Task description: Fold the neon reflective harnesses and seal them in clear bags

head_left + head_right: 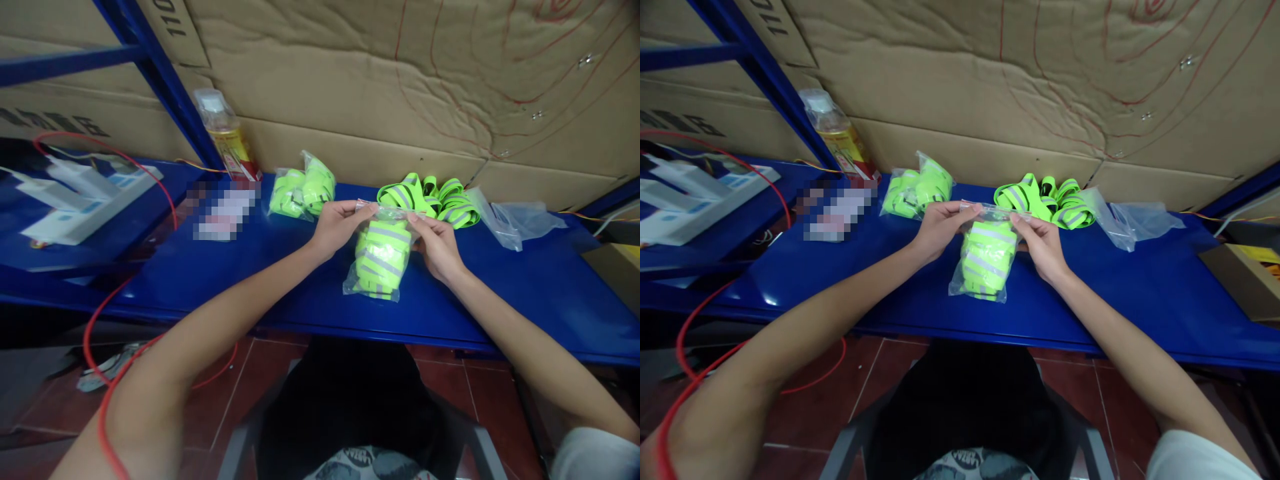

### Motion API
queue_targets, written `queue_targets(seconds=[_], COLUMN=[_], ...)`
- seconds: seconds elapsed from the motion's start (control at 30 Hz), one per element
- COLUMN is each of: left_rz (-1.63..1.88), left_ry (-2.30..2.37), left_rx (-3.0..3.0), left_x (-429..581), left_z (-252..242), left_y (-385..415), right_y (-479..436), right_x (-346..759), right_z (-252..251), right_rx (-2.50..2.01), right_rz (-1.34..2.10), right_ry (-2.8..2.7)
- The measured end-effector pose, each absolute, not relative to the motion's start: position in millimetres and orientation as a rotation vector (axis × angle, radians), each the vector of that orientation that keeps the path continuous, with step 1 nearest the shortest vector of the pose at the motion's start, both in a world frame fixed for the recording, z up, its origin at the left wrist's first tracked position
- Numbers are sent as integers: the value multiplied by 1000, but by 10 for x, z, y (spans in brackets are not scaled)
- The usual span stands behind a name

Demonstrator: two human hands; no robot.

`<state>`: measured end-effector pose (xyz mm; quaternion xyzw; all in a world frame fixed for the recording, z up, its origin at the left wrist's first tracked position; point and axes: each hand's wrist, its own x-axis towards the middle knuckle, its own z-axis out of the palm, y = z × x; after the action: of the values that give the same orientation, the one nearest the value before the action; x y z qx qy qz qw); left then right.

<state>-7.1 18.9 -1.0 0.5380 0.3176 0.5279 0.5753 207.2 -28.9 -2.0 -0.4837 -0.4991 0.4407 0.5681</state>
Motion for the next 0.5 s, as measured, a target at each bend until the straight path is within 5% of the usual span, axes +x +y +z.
queue_targets(seconds=[0.5], left_rz=[1231], left_ry=[798], left_rx=[1241], left_x=[-130], left_z=[-26], left_y=[265], right_y=[-174], right_x=[2180], right_z=[-76], right_rx=[-1133], right_rz=[928], right_ry=[-1063])
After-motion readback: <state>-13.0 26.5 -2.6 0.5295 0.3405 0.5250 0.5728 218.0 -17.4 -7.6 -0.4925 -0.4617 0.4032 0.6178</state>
